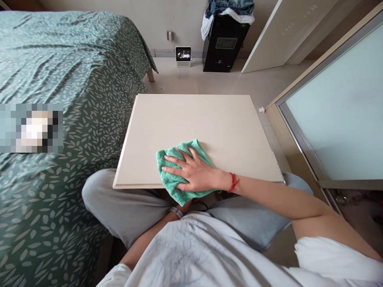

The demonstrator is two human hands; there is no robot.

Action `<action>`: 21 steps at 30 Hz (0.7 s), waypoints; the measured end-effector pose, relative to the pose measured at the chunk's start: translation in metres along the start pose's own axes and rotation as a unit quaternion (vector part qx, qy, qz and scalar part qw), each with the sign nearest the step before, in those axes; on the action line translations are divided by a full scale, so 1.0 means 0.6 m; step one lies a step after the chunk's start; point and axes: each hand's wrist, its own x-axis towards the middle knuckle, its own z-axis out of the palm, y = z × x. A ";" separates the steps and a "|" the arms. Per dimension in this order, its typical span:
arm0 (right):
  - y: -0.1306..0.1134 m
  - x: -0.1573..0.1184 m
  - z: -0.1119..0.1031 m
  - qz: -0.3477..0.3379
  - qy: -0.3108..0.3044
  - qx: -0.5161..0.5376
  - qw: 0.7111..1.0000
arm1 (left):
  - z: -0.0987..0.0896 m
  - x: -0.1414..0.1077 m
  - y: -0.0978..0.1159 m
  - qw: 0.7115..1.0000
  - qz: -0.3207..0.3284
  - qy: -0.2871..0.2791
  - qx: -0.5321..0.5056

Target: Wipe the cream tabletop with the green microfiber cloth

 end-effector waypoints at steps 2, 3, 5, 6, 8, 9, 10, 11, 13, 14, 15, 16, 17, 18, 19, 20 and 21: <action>0.033 0.031 -0.011 -0.003 -0.002 -0.002 1.000 | -0.001 0.004 -0.002 1.000 -0.026 0.000 0.009; 0.053 0.052 -0.018 0.009 0.000 -0.003 1.000 | -0.002 0.006 -0.002 0.999 -0.035 0.001 0.012; 0.099 0.100 -0.032 0.050 0.010 -0.006 0.999 | -0.003 0.009 -0.002 0.999 -0.047 0.007 0.015; 0.123 0.125 -0.040 0.074 0.017 -0.006 0.997 | -0.004 0.010 -0.002 0.999 -0.047 0.008 0.014; 0.170 0.173 -0.055 0.122 0.030 0.000 0.992 | -0.004 0.009 -0.001 0.999 -0.048 0.010 0.013; 0.193 0.195 -0.062 0.145 0.038 0.005 0.989 | -0.004 0.008 0.000 0.999 -0.049 0.012 0.013; 0.215 0.215 -0.068 0.165 0.047 0.010 0.985 | -0.004 0.007 0.001 0.999 -0.050 0.014 0.014; 0.236 0.233 -0.073 0.182 0.056 0.015 0.982 | -0.004 0.006 0.002 0.998 -0.051 0.016 0.015; 0.272 0.263 -0.082 0.208 0.077 0.024 0.975 | -0.003 0.005 0.003 0.998 -0.055 0.019 0.016; 0.286 0.275 -0.086 0.218 0.087 0.028 0.972 | -0.003 0.005 0.003 0.998 -0.057 0.020 0.016; 0.297 0.285 -0.089 0.226 0.094 0.031 0.969 | -0.003 0.005 0.003 0.998 -0.059 0.021 0.016; 0.304 0.293 -0.092 0.233 0.100 0.035 0.967 | -0.003 0.006 0.003 0.998 -0.061 0.022 0.017; 0.309 0.299 -0.095 0.241 0.104 0.037 0.964 | -0.004 0.007 0.002 0.998 -0.062 0.023 0.017; 0.311 0.304 -0.097 0.250 0.107 0.038 0.962 | -0.004 0.007 0.002 0.998 -0.063 0.023 0.018; 0.310 0.306 -0.099 0.258 0.109 0.036 0.959 | -0.005 0.008 0.002 0.998 -0.062 0.022 0.019; 0.308 0.307 -0.100 0.264 0.108 0.033 0.958 | -0.005 0.008 0.002 0.998 -0.062 0.022 0.021; 0.303 0.305 -0.101 0.265 0.104 0.029 0.958 | -0.005 0.008 0.002 0.998 -0.062 0.022 0.023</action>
